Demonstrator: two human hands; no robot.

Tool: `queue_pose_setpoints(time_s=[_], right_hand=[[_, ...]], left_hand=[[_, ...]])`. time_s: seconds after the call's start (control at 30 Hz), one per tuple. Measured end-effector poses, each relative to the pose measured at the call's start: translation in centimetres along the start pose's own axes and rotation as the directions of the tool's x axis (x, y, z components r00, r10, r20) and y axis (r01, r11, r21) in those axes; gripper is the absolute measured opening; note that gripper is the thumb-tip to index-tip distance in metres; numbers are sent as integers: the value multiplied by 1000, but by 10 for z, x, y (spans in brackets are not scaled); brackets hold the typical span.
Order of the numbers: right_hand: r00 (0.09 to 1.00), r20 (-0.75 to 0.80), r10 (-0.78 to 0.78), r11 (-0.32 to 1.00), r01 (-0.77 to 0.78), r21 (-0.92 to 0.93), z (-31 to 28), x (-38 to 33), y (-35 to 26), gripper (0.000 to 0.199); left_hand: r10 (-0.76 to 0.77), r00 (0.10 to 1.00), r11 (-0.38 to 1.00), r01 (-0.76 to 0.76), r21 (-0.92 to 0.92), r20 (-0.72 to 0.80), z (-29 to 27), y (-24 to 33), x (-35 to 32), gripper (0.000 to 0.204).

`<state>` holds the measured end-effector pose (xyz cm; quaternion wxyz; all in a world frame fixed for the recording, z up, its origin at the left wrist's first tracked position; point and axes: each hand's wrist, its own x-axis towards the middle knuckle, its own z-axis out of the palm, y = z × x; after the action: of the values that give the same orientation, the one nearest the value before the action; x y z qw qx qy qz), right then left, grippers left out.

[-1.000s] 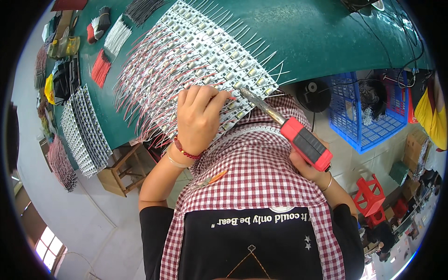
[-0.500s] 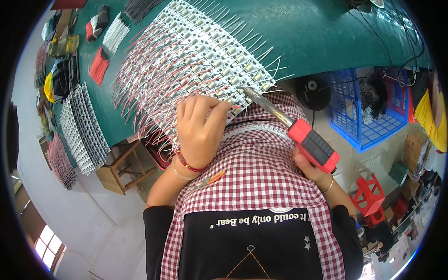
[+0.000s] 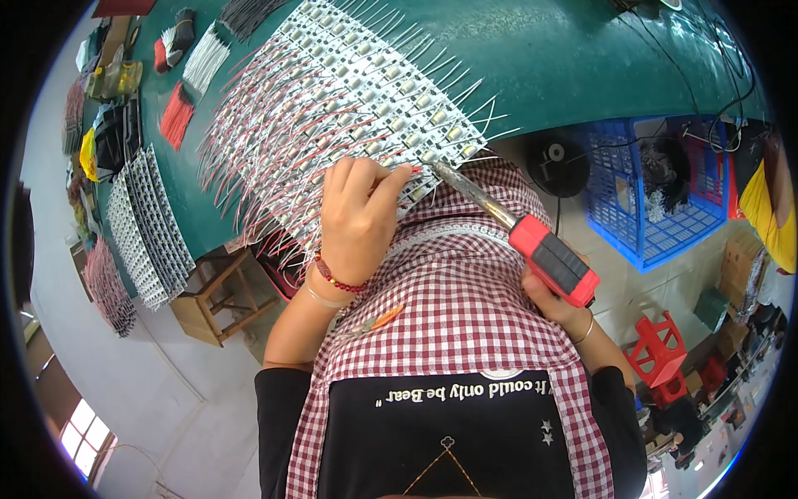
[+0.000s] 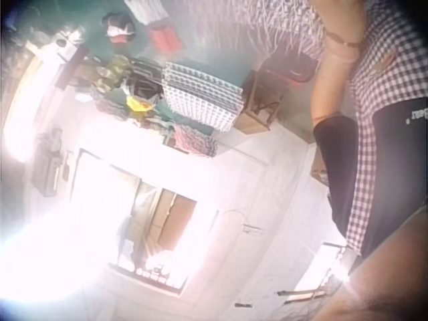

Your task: The person uses a soldering iron to attach red and white wires to a large LED strip panel. They repeatedly pick up individual wires, place them onto the panel, and apply heat with the soldering iron to secure the connections. The task is performed at a green workbench in a workshop setting.

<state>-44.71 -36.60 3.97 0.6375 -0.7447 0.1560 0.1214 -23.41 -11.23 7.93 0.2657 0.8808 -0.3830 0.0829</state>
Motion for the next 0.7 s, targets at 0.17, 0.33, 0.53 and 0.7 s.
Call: queue_pose_setpoints(time_s=[0.17,0.33,0.53,0.7], right_hand=[[997,-32,-71,997,70,-33,4,4,-2,16],[996,-33,-87,992,84,-91,5,3,-4,17],[999,-3,-50,999,50,-20,1,-1,1,21],[999,2,-50,998,50,-36,2,1,-6,20]], left_hand=[[22,1000,1000,-22,1,16,1,-1,1,19],[36,999,999,-37,8,41,0,0,2,19],[38,995,998,-41,44,87,-5,1,3,18],[64,995,991,-73,108,81,-4,3,6,17]])
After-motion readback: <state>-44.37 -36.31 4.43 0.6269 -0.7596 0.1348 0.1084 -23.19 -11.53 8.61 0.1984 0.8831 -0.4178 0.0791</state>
